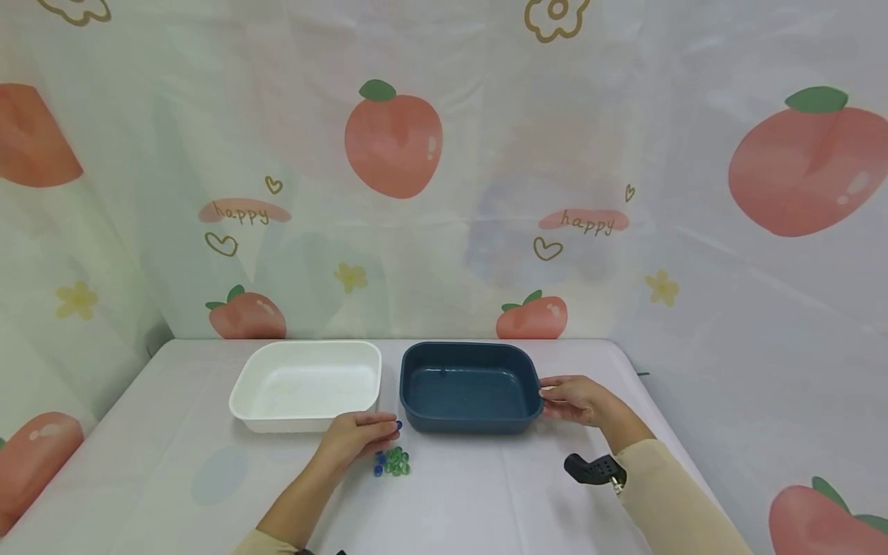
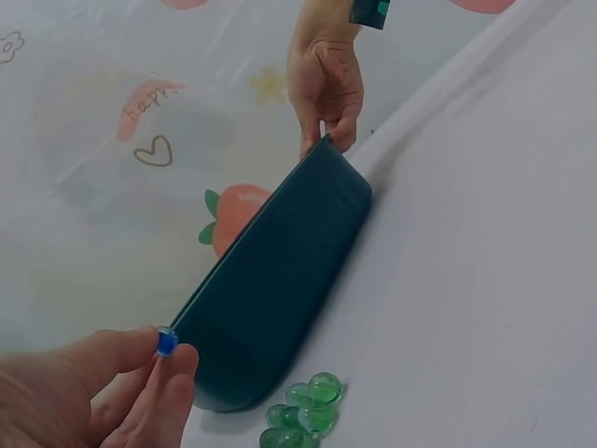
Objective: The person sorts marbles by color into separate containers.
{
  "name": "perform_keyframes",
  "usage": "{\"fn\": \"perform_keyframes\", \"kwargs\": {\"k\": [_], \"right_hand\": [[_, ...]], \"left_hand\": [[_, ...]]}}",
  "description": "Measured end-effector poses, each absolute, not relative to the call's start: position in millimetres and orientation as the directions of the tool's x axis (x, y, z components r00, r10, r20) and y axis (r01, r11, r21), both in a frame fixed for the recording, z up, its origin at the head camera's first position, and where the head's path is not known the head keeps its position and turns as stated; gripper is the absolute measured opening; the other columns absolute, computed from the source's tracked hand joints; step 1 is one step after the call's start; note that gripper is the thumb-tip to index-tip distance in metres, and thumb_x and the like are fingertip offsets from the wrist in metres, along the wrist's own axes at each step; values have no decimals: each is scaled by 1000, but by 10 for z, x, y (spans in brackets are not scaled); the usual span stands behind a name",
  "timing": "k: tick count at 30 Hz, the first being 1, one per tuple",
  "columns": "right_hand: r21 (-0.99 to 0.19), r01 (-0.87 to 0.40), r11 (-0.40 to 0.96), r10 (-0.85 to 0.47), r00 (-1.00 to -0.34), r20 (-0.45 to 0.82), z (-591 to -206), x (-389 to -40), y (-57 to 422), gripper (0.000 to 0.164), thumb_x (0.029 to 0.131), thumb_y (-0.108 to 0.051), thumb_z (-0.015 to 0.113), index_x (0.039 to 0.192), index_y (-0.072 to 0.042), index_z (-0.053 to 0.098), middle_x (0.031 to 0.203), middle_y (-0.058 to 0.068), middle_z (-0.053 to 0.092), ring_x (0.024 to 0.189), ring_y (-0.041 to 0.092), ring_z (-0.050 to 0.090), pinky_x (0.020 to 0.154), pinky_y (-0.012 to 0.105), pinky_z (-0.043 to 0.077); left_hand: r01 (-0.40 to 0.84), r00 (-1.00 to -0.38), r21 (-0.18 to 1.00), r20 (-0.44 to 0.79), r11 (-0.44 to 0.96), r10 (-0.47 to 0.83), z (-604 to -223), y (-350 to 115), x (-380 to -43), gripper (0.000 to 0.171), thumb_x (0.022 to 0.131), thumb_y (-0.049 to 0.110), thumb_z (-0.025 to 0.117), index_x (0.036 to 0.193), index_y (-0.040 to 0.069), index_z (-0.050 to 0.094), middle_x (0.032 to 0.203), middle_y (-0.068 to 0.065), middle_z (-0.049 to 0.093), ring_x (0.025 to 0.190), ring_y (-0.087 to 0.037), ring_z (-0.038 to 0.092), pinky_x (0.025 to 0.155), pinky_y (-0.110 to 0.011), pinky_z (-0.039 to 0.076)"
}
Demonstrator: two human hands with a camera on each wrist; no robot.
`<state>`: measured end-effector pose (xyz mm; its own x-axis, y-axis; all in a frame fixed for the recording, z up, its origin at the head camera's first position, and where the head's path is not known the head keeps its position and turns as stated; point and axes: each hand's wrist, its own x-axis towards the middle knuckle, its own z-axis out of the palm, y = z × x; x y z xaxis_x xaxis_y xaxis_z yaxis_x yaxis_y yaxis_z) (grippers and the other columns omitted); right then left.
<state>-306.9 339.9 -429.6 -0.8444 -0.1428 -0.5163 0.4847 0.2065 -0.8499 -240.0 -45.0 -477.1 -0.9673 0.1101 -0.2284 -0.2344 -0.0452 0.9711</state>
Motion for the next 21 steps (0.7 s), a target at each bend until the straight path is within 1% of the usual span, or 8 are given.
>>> {"fn": "perform_keyframes", "kwargs": {"k": [4, 10, 15, 21], "right_hand": [[-850, 482, 210, -141, -846, -515, -4287, -3061, 3396, 53, 100, 0, 51, 146, 12, 28, 92, 5, 67, 82, 16, 67, 80, 28, 59], [-852, 483, 203, -145, -845, -514, -4288, -3056, 3396, 53, 100, 1, 51, 146, 12, 28, 93, 6, 68, 82, 16, 67, 79, 28, 59], [-851, 483, 207, -148, -844, -515, -4286, -3053, 3399, 54, 100, 0, 52, 146, 12, 27, 95, 7, 68, 83, 16, 68, 79, 28, 59], [-853, 485, 194, -154, -844, -515, -4288, -3053, 3393, 54, 100, 1, 51, 146, 13, 27, 95, 7, 68, 83, 17, 68, 79, 28, 59]], "left_hand": [[-226, -970, 974, -221, -33, 99, -4748, -408, -2417, 30, 86, 8, 75, 111, -9, 69, 100, -18, 74, 88, -21, 74, 76, -30, 60], [-206, -974, 978, -208, 29, 91, -4706, -368, -2448, 29, 85, 10, 76, 108, -6, 72, 96, -15, 75, 85, -19, 74, 75, -29, 60], [-188, -978, 982, -190, 24, 91, -4641, -314, -2495, 30, 85, 9, 76, 109, -7, 71, 97, -15, 75, 85, -19, 74, 76, -29, 60], [-196, -975, 980, -200, 46, 98, -4568, -238, -2556, 30, 85, 7, 76, 111, -7, 70, 96, -15, 75, 86, -20, 74, 77, -28, 59]]}}
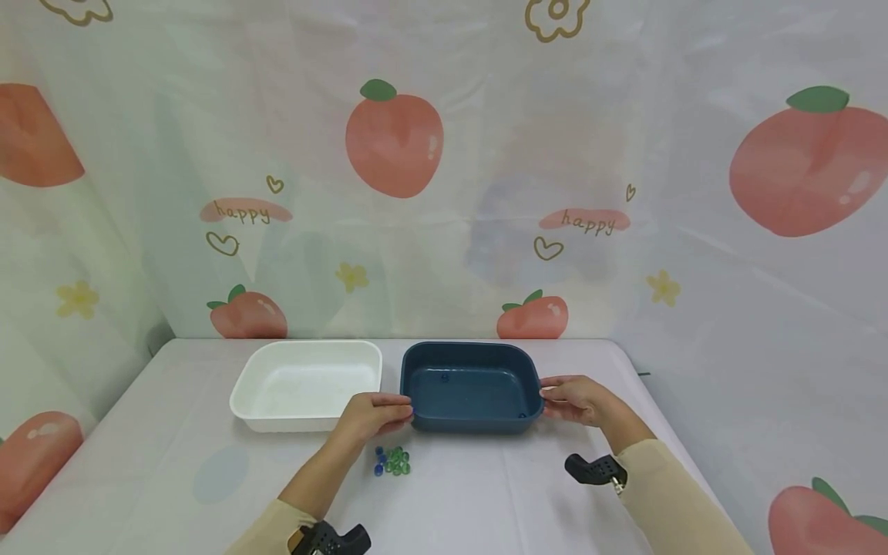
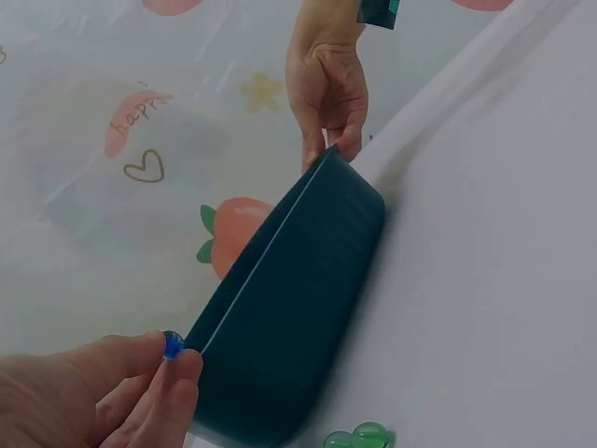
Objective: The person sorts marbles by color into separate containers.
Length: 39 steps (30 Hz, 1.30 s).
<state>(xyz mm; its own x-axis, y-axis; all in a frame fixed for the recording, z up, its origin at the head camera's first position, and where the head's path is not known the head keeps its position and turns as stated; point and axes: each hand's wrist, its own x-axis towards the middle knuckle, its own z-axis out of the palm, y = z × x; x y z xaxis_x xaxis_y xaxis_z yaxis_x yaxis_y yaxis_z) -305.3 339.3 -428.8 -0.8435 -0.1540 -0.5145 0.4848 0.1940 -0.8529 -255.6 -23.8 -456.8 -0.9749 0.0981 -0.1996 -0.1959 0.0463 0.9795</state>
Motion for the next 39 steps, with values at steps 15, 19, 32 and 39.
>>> {"fn": "perform_keyframes", "kwargs": {"k": [15, 19, 32, 39], "right_hand": [[-847, 493, 201, -142, -840, -523, -4306, -3064, 3404, 54, 100, 0, 52, 146, 12, 27, 94, 7, 68, 82, 17, 68, 80, 29, 59], [-848, 492, 197, -149, -840, -522, -4300, -3057, 3399, 54, 100, 0, 51, 146, 12, 27, 94, 7, 68, 82, 16, 67, 80, 28, 59], [-852, 486, 195, -157, -842, -516, -4293, -3054, 3393, 52, 100, 1, 50, 146, 13, 27, 93, 6, 67, 82, 16, 67, 79, 28, 59], [-850, 487, 200, -149, -842, -518, -4306, -3065, 3405, 52, 100, 0, 51, 145, 13, 29, 94, 7, 67, 83, 17, 67, 80, 29, 59]], "left_hand": [[-181, -979, 974, -191, 136, 70, -4520, -163, -2687, 20, 83, 8, 78, 101, -2, 75, 89, -13, 76, 78, -18, 74, 70, -27, 60], [-177, -980, 974, -188, 144, 62, -4506, -147, -2686, 21, 83, 9, 78, 100, -2, 75, 89, -13, 76, 78, -19, 74, 70, -27, 60], [-149, -987, 982, -154, 120, 35, -4553, -105, -2713, 18, 83, 7, 78, 97, -3, 75, 88, -14, 76, 78, -20, 74, 70, -27, 60], [-145, -989, 982, -149, 117, 24, -4543, -89, -2706, 18, 84, 6, 77, 98, -4, 75, 88, -14, 76, 79, -20, 74, 70, -28, 60]]}}
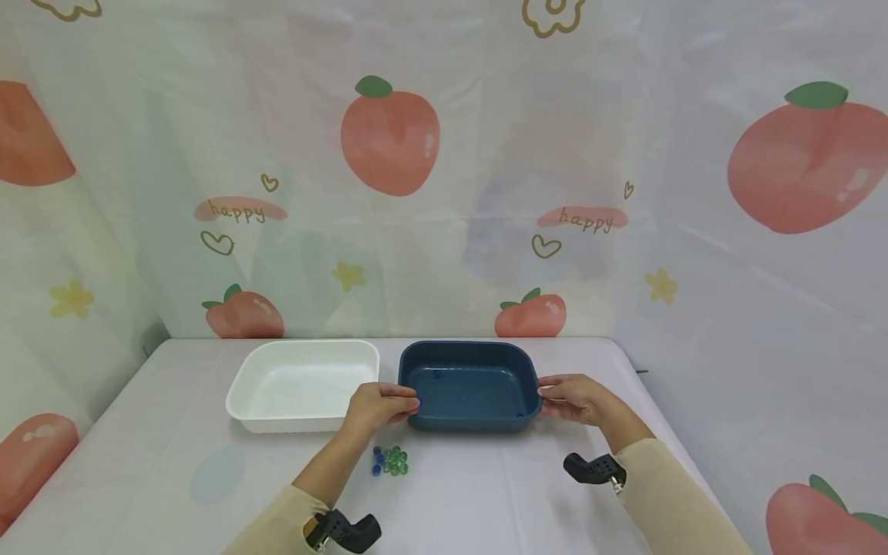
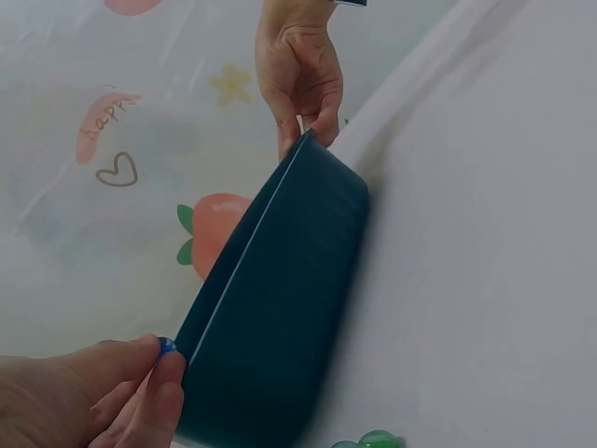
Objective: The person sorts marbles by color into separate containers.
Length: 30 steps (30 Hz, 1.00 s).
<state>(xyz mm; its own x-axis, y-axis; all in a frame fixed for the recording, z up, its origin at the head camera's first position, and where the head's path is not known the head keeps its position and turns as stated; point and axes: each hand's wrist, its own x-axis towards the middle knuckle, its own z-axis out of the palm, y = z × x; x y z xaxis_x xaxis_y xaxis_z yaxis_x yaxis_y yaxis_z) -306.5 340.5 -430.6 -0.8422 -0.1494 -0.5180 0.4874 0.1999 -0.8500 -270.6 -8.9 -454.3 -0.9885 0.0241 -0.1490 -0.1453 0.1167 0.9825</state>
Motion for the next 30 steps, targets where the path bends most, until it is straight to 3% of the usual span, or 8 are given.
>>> {"fn": "perform_keyframes", "kwargs": {"k": [30], "right_hand": [[-858, 486, 165, -169, -843, -510, -4338, -3084, 3431, 54, 99, 1, 52, 145, 13, 28, 93, 6, 69, 83, 17, 68, 80, 29, 59]], "left_hand": [[-101, -995, 980, -103, 174, 2, -4572, -73, -2690, 15, 81, 8, 80, 93, 0, 76, 84, -11, 76, 77, -19, 74, 68, -28, 60]]}}
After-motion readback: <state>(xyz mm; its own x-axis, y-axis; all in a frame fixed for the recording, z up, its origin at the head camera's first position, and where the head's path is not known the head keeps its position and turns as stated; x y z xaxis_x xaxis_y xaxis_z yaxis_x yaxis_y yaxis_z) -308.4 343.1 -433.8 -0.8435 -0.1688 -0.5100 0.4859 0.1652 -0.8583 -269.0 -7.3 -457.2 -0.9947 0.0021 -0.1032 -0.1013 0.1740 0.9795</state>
